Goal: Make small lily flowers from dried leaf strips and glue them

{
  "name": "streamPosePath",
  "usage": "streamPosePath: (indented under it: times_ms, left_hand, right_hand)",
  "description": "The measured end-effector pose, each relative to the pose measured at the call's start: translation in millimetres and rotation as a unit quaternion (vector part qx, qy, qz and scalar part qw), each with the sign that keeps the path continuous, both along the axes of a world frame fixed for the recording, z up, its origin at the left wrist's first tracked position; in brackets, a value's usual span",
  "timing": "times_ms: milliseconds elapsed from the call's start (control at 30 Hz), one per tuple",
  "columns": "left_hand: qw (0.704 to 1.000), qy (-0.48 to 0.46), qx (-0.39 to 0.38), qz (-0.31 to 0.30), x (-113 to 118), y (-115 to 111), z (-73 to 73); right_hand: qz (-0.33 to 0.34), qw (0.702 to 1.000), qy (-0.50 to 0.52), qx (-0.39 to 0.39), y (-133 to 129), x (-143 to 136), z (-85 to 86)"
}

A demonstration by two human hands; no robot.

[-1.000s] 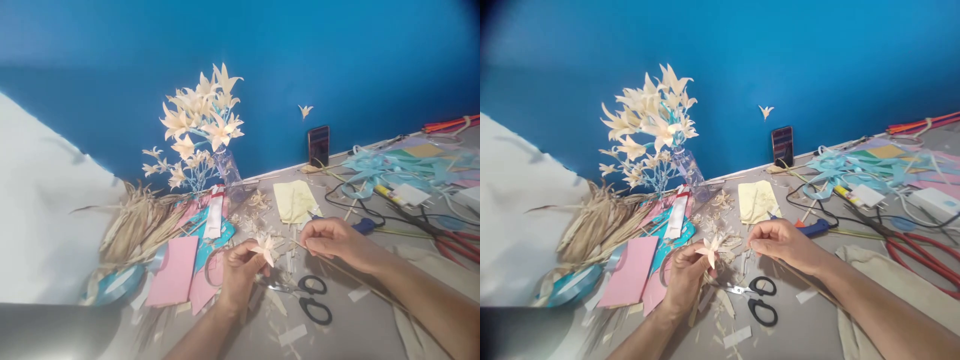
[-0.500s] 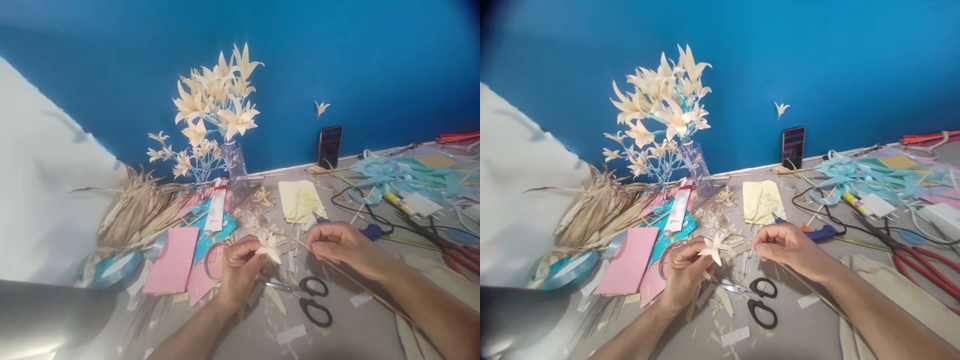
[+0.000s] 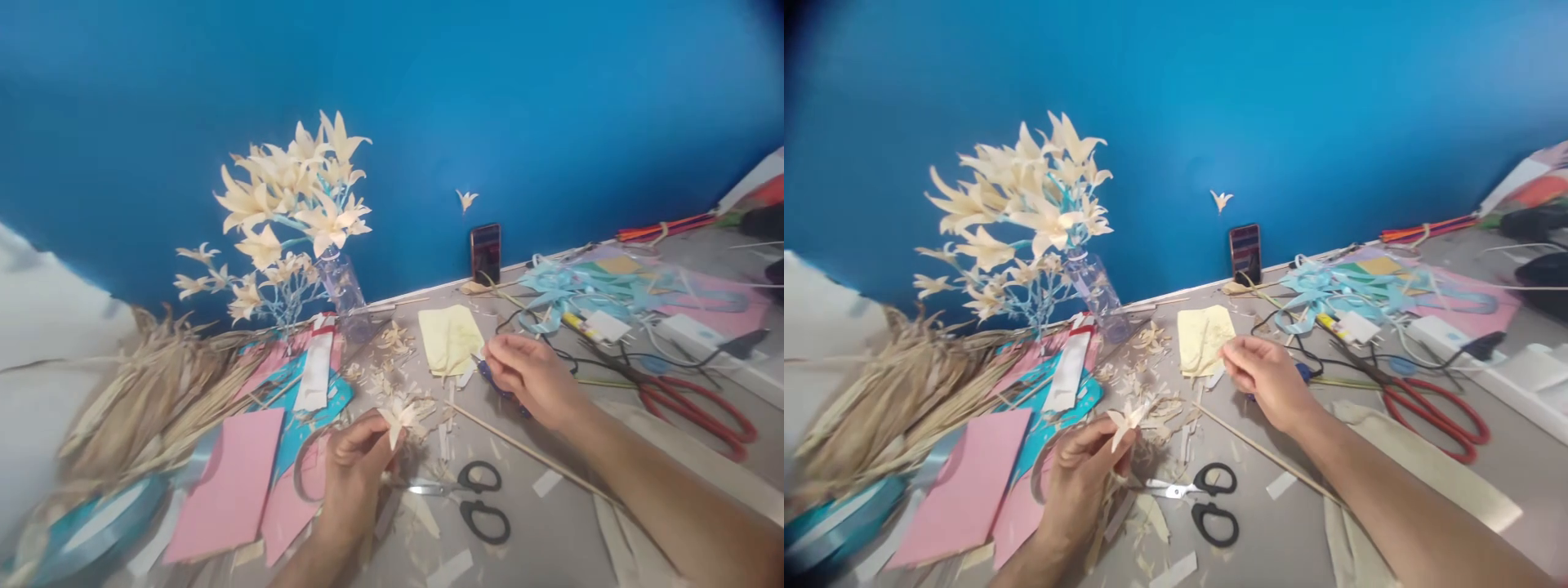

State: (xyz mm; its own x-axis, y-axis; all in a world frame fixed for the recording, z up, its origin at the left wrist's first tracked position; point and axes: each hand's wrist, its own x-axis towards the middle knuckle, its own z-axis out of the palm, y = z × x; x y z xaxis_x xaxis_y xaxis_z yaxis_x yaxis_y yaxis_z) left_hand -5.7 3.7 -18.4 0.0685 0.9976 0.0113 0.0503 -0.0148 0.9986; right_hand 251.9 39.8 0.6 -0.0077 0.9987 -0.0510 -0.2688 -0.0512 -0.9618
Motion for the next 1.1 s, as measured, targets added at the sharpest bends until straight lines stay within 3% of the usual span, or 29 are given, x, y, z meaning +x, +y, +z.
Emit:
streamPosePath:
  times_ms: [133, 300, 433, 567, 700, 800, 933, 1100]
  left_hand:
    - [0.999, -0.009, -0.02, 0.048, 0.4, 3.0, 2.0]
    - [0.996, -0.008, -0.021, 0.089, 3.1, 4.6, 0.7]
    - [1.0, -0.011, 0.01, 0.012, 9.7, -4.8, -5.9]
    - [0.991, 0.057, 0.081, -0.093, 16.6, -17.1, -9.2]
    - [0.982, 0.088, 0.114, -0.124, 17.3, -21.1, -7.5]
    - [0.98, 0.094, 0.118, -0.13, 14.5, -20.1, -6.3]
    - [0.978, 0.106, 0.133, -0.121, 11.7, -17.4, -7.9]
    - [0.972, 0.123, 0.155, -0.128, 12.0, -13.2, -14.9]
  right_hand:
    - [-0.051, 0.99, 0.129, 0.012, 10.1, 18.1, 8.0]
    - [-0.063, 0.982, 0.173, 0.036, 14.0, 27.4, 10.3]
    - [-0.053, 0.989, 0.136, 0.022, 14.4, 26.3, 13.4]
    - [-0.047, 0.992, 0.1, 0.056, 5.6, 24.4, 36.5]
    - [-0.047, 0.989, 0.119, 0.076, -6.4, 16.2, 62.4]
    - [-0.022, 0.987, 0.144, 0.063, -17.0, 9.3, 70.3]
    - [0.003, 0.985, 0.154, 0.081, -39.5, 13.7, 61.5]
    - [0.016, 0.983, 0.091, 0.159, -85.1, 42.4, 29.6]
